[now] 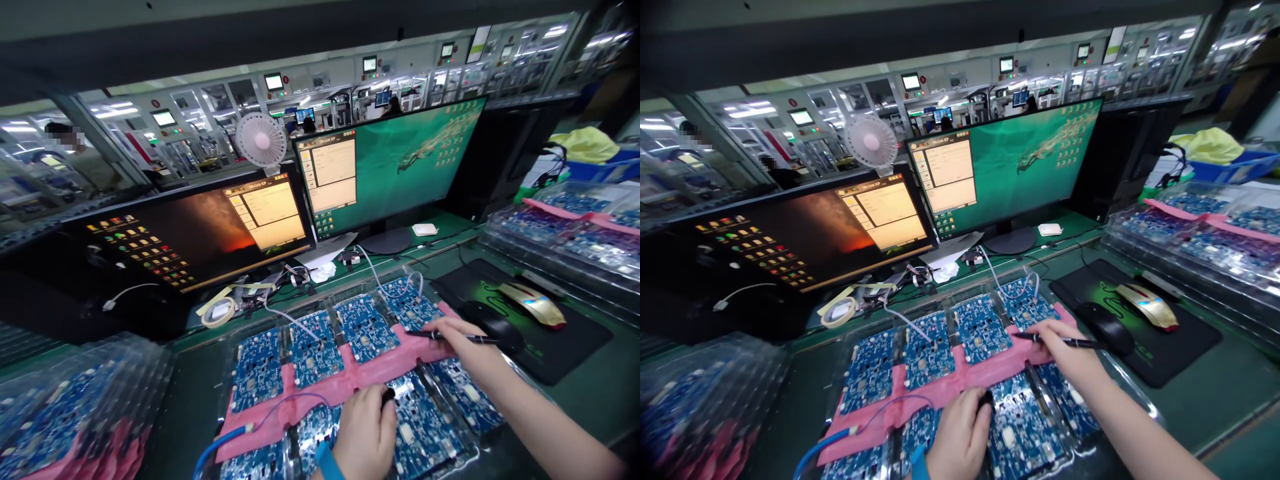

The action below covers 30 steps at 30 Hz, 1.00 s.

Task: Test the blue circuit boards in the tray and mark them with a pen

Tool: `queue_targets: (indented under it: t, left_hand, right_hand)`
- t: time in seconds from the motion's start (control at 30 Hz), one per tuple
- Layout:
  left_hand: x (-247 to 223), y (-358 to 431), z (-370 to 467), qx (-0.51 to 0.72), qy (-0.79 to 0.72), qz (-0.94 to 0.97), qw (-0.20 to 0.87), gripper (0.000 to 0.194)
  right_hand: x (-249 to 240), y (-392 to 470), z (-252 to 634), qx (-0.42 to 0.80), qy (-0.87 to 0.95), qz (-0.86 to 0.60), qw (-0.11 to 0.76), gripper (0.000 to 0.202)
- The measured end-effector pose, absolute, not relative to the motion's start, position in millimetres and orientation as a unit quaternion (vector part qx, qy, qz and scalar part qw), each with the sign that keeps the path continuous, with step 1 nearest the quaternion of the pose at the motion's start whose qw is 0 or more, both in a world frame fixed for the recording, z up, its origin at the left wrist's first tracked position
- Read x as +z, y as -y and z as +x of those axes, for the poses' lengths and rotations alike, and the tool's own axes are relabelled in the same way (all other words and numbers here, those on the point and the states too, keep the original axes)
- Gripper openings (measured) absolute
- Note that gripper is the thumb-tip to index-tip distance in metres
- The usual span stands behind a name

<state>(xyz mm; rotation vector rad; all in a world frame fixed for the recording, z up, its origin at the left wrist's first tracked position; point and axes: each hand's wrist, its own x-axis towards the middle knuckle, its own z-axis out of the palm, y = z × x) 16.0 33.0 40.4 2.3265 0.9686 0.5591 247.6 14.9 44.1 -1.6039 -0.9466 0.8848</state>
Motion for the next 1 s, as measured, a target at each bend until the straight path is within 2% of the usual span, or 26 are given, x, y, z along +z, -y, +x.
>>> queue_targets:
  t: [0.17, 0.27, 0.37, 0.5, 0.6, 0.7, 0.8, 1.0]
  left_hand:
    - [37.2, -35.3, 15.8, 0.245, -0.396, 0.829, 0.308, 0.026]
    - [37.7, -36.4, 14.9, 0.247, -0.394, 0.827, 0.316, 0.025]
    - [40.3, -36.4, 14.7, 0.249, -0.382, 0.835, 0.308, 0.025]
    - [42.6, -35.8, 15.3, 0.233, -0.352, 0.858, 0.293, 0.022]
    - [39.8, -36.1, 15.0, 0.219, -0.330, 0.875, 0.277, 0.022]
    - [36.0, -38.0, 14.1, 0.227, -0.306, 0.885, 0.268, 0.025]
    - [37.2, -40.9, 13.2, 0.236, -0.289, 0.878, 0.299, 0.029]
    - [43.1, -40.4, 14.1, 0.244, -0.287, 0.853, 0.361, 0.031]
  right_hand:
    - [55.5, 4.7, 198.6, 0.497, 0.297, -0.531, 0.618, 0.033]
    - [62.4, 8.2, 186.6, 0.515, 0.269, -0.523, 0.623, 0.035]
    - [62.3, 7.5, 184.7, 0.524, 0.271, -0.554, 0.587, 0.036]
    - [53.6, 6.4, 184.3, 0.517, 0.366, -0.588, 0.502, 0.034]
    - [45.0, 5.6, 179.2, 0.499, 0.405, -0.591, 0.488, 0.033]
    - [36.1, 3.6, 170.0, 0.532, 0.400, -0.576, 0.474, 0.042]
    - [30.9, 0.5, 161.0, 0.552, 0.426, -0.562, 0.444, 0.046]
    - [50.0, -4.4, 160.7, 0.479, 0.531, -0.564, 0.413, 0.048]
